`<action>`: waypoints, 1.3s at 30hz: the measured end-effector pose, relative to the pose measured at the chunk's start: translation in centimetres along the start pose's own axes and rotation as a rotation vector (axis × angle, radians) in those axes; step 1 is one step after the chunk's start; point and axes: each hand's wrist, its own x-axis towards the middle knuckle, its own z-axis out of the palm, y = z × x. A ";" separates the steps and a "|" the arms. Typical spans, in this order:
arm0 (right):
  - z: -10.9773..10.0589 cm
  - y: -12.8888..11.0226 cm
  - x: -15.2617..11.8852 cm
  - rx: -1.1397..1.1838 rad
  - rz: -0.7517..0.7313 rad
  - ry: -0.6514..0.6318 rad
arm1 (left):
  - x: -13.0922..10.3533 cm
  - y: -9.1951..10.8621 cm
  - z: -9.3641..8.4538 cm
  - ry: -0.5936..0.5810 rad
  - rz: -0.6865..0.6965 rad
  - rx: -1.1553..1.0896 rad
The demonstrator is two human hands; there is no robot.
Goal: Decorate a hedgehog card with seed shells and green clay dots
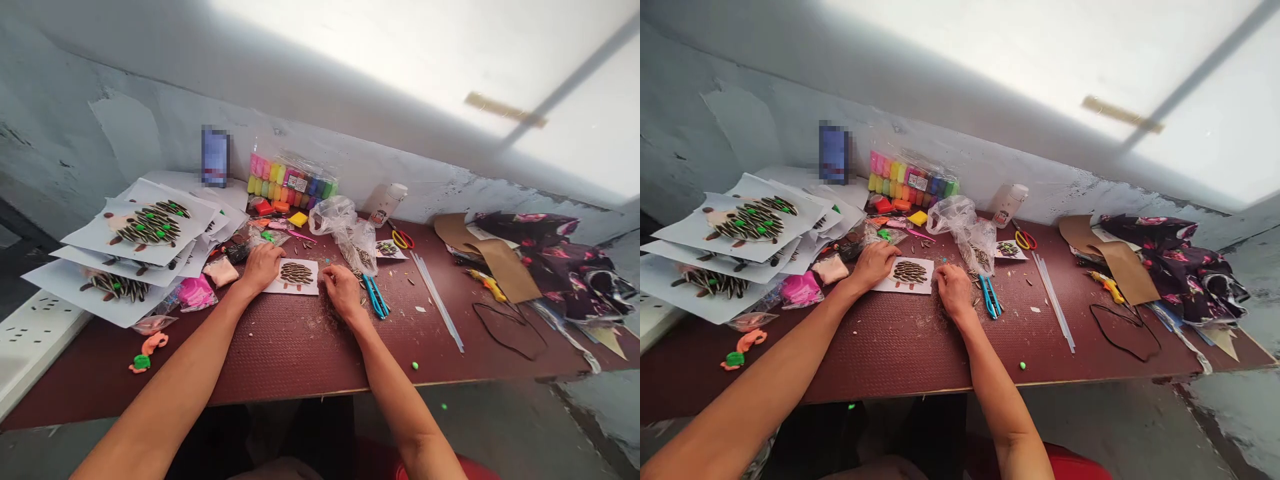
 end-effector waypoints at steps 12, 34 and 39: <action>0.4 -1.2 -0.2 0.035 -0.168 -0.071 | 0.0 0.1 -0.1 -0.024 -0.012 -0.018; 0.1 -1.4 -0.2 0.034 -0.170 -0.103 | 0.0 -0.3 0.3 -0.005 -0.003 -0.031; 0.1 -0.9 -0.2 0.018 -0.120 -0.033 | -0.1 -0.1 0.2 0.003 -0.003 -0.001</action>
